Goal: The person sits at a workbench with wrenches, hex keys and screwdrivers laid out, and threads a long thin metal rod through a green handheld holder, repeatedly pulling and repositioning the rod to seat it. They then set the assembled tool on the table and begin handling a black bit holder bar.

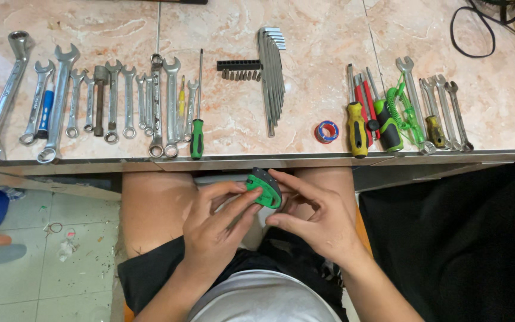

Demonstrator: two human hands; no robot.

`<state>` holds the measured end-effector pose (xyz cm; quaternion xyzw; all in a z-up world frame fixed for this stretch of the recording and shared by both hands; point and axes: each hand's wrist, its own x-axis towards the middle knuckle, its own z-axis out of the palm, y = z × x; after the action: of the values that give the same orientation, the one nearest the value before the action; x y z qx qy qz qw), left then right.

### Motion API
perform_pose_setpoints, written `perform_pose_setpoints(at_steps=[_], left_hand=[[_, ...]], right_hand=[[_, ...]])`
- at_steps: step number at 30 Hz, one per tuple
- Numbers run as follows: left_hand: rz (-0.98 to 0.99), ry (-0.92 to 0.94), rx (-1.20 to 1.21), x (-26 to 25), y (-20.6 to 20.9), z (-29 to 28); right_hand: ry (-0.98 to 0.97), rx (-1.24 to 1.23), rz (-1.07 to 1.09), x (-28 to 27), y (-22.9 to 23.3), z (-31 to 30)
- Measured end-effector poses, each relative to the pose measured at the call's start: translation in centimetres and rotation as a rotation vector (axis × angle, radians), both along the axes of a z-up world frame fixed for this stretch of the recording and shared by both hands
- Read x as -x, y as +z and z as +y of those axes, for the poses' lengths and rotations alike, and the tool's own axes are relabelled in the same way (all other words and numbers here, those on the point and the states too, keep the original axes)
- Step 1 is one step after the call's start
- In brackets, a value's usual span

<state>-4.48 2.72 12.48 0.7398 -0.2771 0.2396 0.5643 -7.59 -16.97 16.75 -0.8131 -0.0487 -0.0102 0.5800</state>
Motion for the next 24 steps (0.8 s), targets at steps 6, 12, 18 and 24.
perform_pose_setpoints(at_steps=[6, 12, 18, 24], left_hand=[[-0.067, -0.054, 0.015, -1.1, 0.9, -0.5], [-0.022, 0.003, 0.052, -2.3, 2.3, -0.9], [-0.069, -0.003, 0.001, -2.9, 3.3, -0.9], [0.051, -0.280, -0.133, -2.7, 1.0, -1.1]], right_hand=[[-0.017, 0.513, -0.313, -1.8, 4.1, 0.2], [0.018, 0.676, -0.642, -2.3, 5.1, 1.0], [-0.064, 0.786, -0.663, -4.5, 5.1, -0.8], [-0.215, 0.941, -0.563, -10.1, 5.5, -5.7]])
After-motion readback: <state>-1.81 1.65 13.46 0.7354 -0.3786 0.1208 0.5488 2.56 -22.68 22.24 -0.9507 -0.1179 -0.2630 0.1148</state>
